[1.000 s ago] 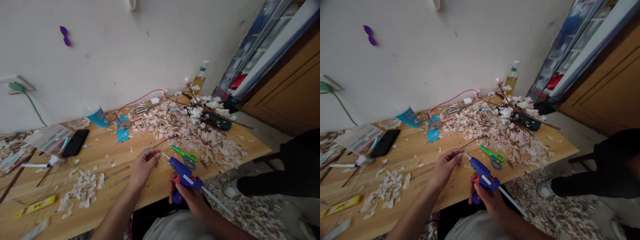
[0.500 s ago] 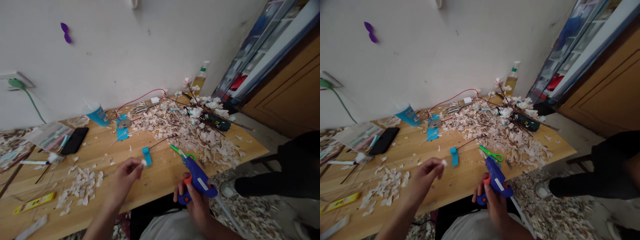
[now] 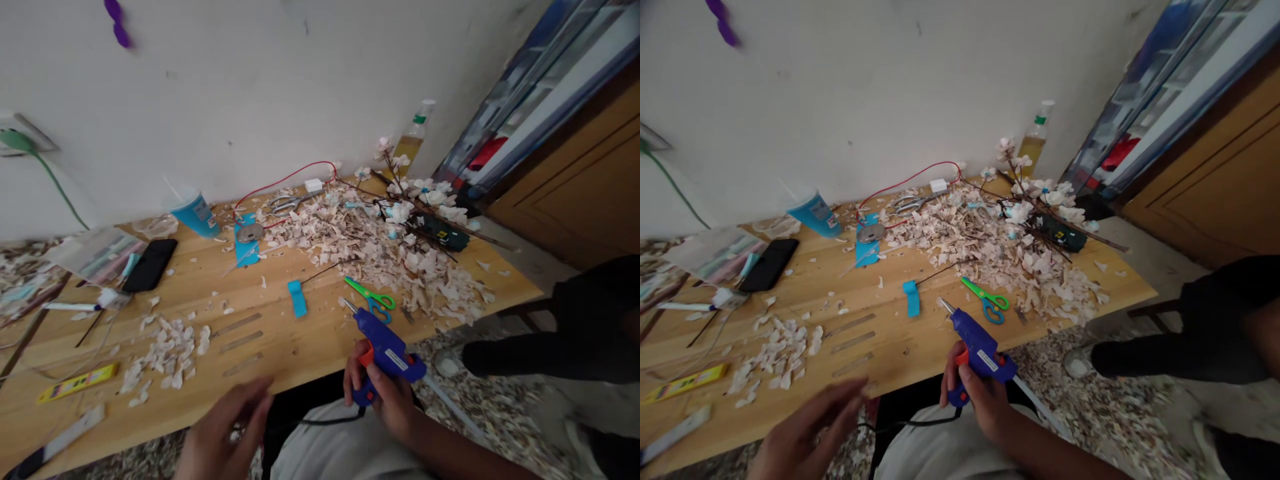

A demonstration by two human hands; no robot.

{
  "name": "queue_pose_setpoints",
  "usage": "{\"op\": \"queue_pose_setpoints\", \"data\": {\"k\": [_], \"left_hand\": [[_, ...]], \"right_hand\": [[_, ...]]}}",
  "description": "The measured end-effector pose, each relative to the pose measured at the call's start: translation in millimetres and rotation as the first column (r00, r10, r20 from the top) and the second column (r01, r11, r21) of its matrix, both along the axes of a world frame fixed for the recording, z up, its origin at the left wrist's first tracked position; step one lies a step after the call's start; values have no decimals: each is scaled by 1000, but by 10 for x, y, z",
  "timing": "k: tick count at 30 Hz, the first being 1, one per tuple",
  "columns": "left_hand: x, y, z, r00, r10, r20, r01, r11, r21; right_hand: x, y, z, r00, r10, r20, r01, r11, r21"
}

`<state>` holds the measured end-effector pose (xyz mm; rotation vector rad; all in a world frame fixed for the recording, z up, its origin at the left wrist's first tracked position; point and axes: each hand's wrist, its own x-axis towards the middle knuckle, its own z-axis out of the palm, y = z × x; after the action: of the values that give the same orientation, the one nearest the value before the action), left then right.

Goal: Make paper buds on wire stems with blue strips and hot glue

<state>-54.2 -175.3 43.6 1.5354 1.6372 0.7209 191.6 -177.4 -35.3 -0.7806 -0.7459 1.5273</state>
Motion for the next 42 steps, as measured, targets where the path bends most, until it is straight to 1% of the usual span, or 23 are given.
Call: {"op": "queue_pose_setpoints", "data": {"k": [1, 2, 4, 5, 7, 8, 11, 17, 23, 27, 32, 37, 40, 42], "left_hand": [[200, 101, 33, 989, 101, 107, -102, 995, 0], [401, 214, 60, 962, 139, 235, -134, 990, -39], [753, 444, 90, 870, 135, 473, -118, 991, -66], [884, 547, 95, 822, 124, 555, -102, 992, -72], [1046, 703, 95, 759, 91, 645, -41, 995, -92], [1088, 751, 95, 743, 80, 664, -11, 994, -107], [1141, 806, 106, 732, 69, 678, 43, 988, -146], [1230, 839, 129, 737, 72, 673, 70, 981, -182], [1266, 887, 126, 762, 62, 644, 72, 981, -179], [1293, 879, 128, 742, 69, 667, 86, 977, -197], [1299, 872, 109, 724, 116, 680, 73, 967, -243], [1329, 942, 119, 721, 115, 684, 94, 961, -261], [1276, 1010, 171, 761, 102, 641, 75, 967, -242], [1095, 984, 204, 826, 89, 557, 20, 982, -187]], "right_hand": [[-14, -6, -3, 1000, 5, -10, -5, 1000, 7], [-23, -13, -2, 1000, 8, -18, -8, 1000, 14], [-25, -25, 17, 1000, -3, -27, 4, 1000, 28], [-20, -28, 33, 999, -14, -29, 15, 999, 36], [-2, -28, 65, 999, -40, -33, 42, 998, 47], [8, -27, 75, 998, -53, -37, 55, 997, 51], [30, -34, 61, 997, -72, -37, 74, 996, 44], [41, -71, -20, 999, -37, -31, 39, 998, 53], [38, -68, -25, 998, -44, -49, 46, 998, 36], [28, -67, -61, 998, -28, -53, 31, 998, 62], [15, -68, -72, 999, -27, -45, 30, 997, 64], [8, -87, -70, 999, -8, -48, 11, 998, 54], [4, -102, -54, 999, 2, -48, 0, 999, 48], [3, -102, -30, 999, -6, -40, 8, 999, 35]]}}
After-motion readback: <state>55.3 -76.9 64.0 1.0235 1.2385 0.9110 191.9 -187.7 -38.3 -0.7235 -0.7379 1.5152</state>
